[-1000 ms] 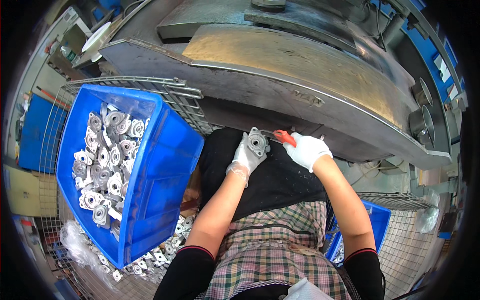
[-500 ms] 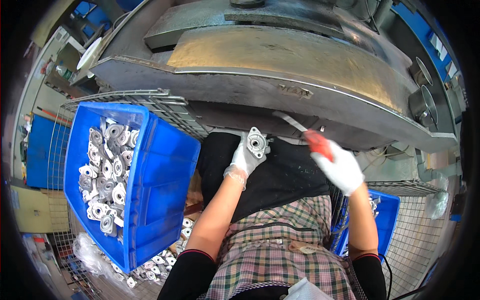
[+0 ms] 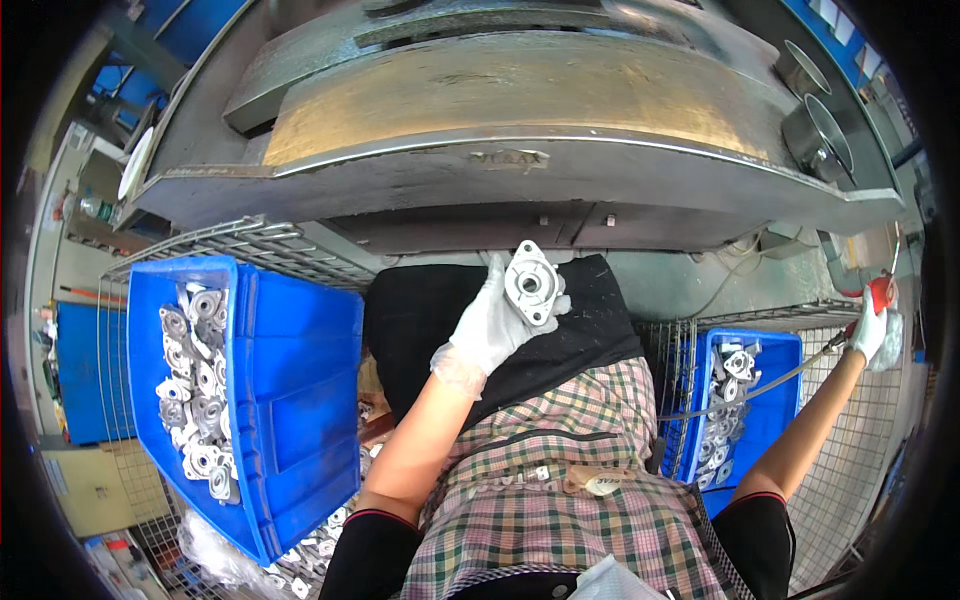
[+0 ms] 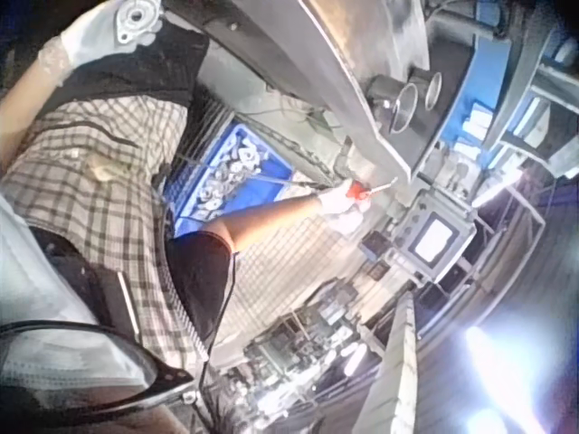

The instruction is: Using an air gun to clean debris from metal components and placing them on a machine for processing.

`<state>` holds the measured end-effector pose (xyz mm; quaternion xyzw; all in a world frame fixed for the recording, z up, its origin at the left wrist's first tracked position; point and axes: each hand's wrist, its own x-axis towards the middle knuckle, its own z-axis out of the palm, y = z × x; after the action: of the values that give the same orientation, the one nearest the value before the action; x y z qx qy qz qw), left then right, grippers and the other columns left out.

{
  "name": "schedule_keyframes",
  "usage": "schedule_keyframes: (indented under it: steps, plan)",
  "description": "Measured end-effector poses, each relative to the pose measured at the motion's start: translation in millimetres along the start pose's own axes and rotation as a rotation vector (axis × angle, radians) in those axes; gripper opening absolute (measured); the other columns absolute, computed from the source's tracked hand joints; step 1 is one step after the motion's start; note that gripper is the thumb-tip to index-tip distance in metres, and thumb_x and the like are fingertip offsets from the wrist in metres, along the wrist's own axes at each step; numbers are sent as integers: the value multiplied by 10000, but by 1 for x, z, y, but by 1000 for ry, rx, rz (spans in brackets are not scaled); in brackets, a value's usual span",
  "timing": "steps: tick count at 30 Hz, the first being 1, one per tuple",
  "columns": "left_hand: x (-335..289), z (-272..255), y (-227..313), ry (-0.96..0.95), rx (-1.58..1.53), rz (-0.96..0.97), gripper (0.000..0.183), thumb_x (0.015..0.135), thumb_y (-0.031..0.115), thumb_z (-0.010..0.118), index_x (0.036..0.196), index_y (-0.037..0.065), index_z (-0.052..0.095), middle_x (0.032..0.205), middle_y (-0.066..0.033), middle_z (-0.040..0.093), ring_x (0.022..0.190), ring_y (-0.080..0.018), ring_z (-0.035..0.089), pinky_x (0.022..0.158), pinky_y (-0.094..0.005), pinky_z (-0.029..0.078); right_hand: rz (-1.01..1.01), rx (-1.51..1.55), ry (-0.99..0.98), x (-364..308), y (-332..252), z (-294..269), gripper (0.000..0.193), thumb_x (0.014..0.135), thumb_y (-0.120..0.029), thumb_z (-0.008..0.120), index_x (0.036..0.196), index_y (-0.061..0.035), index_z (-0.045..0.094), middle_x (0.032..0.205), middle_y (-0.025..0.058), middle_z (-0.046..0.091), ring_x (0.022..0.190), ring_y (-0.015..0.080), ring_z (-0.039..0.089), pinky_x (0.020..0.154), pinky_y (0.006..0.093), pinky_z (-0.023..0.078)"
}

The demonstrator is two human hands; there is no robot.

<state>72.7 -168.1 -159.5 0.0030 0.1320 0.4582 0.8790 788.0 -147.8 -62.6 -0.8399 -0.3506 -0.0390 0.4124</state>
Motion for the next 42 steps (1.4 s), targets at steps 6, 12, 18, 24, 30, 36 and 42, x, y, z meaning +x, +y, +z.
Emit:
schedule_keyframes:
  steps: [6, 12, 18, 24, 30, 36, 42]
  plan:
    - [7, 30, -19, -17, 48, -67, 595, 996, 545, 349, 1296, 49, 483, 1210, -214, 570, 1038, -405, 589, 756, -452, 555, -376, -311, 423, -50, -8, -11, 481, 883, -341, 686, 1164, 47, 637, 1072, 147, 691, 944, 194, 636, 889, 319, 480]
    - [21, 51, -48, 11, 146, -138, 537, 993, 509, 412, 1303, 75, 479, 1196, -168, 581, 1024, -378, 593, 730, -422, 551, -456, 252, -291, -270, -186, 47, 374, 861, -137, 589, 1221, -43, 625, 1217, 106, 634, 1167, 250, 561, 1038, 361, 394]
    - [31, 65, -74, -23, 291, -236, 577, 984, 537, 405, 1353, 96, 442, 1201, -134, 590, 1018, -334, 601, 708, -381, 539, 124, 760, -1247, -362, -227, 83, 487, 940, -213, 605, 1369, -14, 487, 1043, 90, 679, 677, 80, 581, 598, 232, 483]
    - [44, 50, -92, 143, 560, -281, 619, 1006, 549, 334, 1418, 91, 394, 1246, -118, 587, 970, -232, 632, 776, -342, 530, 167, 772, -1234, -355, -207, 84, 479, 883, -143, 625, 1333, -11, 527, 1128, 98, 666, 940, 143, 603, 845, 286, 494]
    - [9, 45, -32, 366, 1098, -126, 671, 999, 528, 402, 1467, 50, 353, 1439, -207, 436, 1033, -241, 588, 862, -345, 473, -166, -166, -845, -294, -148, 59, 372, 867, -207, 573, 1222, -107, 618, 1095, 164, 684, 1022, 277, 666, 881, 364, 513]
    - [-42, 52, 33, 568, 1073, 213, 599, 956, 427, 551, 1388, 19, 473, 1292, -189, 560, 1005, -228, 613, 838, -318, 476, -57, -640, -681, -231, -81, 40, 285, 886, -306, 535, 1043, -139, 703, 1041, 185, 677, 990, 362, 645, 866, 439, 508]
    - [-137, 92, 73, 664, 1342, 525, 657, 985, 505, 466, 1399, -5, 457, 1346, -189, 532, 1092, -229, 588, 904, -318, 462, -481, -215, -744, -226, -139, 64, 337, 903, -248, 590, 1154, -34, 661, 1039, 172, 697, 938, 264, 684, 841, 338, 510]
